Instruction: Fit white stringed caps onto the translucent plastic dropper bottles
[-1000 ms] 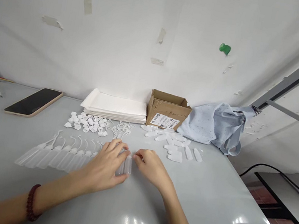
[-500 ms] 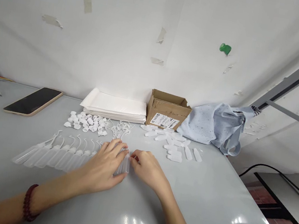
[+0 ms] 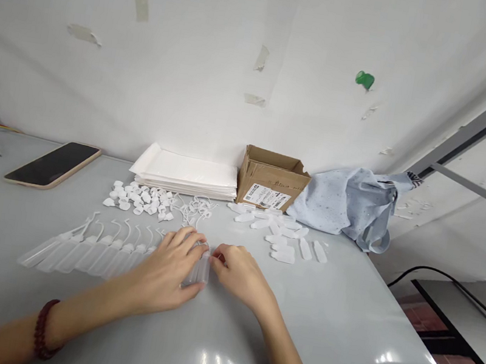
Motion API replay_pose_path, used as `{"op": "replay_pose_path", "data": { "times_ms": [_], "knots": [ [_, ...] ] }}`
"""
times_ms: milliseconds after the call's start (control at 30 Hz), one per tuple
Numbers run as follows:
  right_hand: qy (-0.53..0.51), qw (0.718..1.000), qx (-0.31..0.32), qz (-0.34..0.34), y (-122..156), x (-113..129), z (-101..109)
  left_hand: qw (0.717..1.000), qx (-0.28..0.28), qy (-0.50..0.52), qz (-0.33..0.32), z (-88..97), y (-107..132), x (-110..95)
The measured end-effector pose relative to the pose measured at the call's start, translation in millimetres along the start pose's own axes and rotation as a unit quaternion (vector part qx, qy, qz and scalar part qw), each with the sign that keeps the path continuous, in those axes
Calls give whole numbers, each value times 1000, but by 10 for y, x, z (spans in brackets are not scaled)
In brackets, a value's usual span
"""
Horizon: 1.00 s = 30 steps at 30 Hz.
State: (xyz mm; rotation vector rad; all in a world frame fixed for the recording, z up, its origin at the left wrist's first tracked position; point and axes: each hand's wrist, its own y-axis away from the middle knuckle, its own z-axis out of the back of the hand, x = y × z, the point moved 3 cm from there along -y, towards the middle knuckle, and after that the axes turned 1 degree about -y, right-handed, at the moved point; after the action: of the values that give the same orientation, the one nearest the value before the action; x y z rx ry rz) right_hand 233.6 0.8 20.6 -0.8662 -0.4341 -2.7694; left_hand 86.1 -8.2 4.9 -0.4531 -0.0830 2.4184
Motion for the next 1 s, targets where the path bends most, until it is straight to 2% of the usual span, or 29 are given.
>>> {"op": "replay_pose_path", "data": {
  "times_ms": [467, 1000],
  "knots": [
    [-8, 1000, 1, -1, 4, -9, 14, 1000, 16, 4, 2, 24, -7, 12],
    [-14, 1000, 5, 5, 13, 11, 5, 1000, 7, 14, 1, 12, -2, 24]
  ]
}}
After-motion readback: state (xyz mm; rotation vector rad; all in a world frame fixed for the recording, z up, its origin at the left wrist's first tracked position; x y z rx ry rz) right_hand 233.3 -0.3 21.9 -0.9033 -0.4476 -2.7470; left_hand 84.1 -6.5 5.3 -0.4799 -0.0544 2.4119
